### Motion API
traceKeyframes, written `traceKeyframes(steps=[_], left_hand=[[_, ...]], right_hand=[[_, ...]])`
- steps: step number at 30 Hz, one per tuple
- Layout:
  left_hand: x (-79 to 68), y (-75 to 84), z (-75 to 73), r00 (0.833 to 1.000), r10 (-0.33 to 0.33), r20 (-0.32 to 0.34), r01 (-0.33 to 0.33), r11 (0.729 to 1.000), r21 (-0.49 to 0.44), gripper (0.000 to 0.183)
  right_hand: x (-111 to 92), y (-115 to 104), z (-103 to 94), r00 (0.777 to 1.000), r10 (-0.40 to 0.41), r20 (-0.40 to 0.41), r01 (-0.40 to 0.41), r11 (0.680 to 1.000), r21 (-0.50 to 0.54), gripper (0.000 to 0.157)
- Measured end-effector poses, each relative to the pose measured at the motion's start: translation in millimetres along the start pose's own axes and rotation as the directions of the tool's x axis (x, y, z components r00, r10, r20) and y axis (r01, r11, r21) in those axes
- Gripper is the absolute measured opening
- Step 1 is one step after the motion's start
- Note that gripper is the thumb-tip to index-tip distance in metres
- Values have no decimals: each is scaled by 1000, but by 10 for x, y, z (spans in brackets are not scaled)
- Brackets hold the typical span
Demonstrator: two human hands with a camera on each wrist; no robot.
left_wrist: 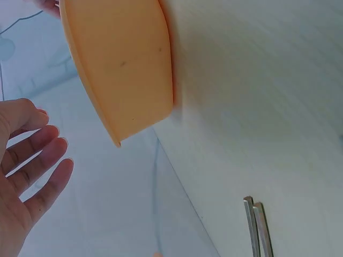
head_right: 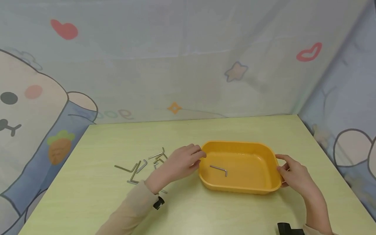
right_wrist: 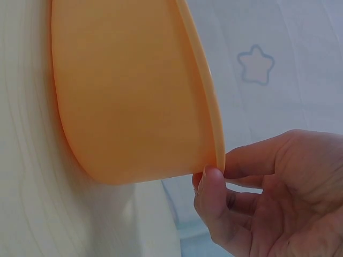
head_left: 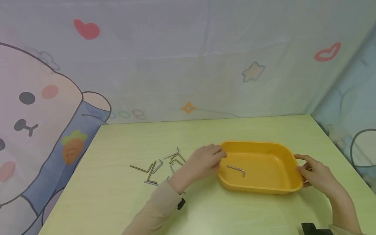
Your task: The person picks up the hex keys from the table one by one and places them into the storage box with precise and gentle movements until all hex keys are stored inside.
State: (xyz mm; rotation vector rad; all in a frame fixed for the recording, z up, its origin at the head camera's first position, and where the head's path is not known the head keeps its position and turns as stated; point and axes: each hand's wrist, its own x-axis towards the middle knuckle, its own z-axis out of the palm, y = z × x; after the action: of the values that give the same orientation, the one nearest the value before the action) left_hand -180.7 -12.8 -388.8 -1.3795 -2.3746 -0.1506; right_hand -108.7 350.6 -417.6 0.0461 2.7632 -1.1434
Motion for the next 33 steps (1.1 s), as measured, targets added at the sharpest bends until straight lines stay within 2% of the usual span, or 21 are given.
traceKeyframes(steps=[9,16,22,33], left_hand=[[-241,-10,-100,997,-57,53,57,998,-6,22],[-438,-61,-84,996,-66,58,69,997,-46,22],[-538,-84,-69,996,-76,52,80,993,-86,21],[-681,-104,-48,993,-86,80,89,996,-31,17]], right_hand=[[-7,3,7,1000,8,5,-8,1000,-7,49],[-7,10,5,1000,0,2,0,1000,-7,48],[-4,9,3,1000,5,6,-5,1000,-4,49],[0,7,-3,1000,3,7,-3,1000,0,49]])
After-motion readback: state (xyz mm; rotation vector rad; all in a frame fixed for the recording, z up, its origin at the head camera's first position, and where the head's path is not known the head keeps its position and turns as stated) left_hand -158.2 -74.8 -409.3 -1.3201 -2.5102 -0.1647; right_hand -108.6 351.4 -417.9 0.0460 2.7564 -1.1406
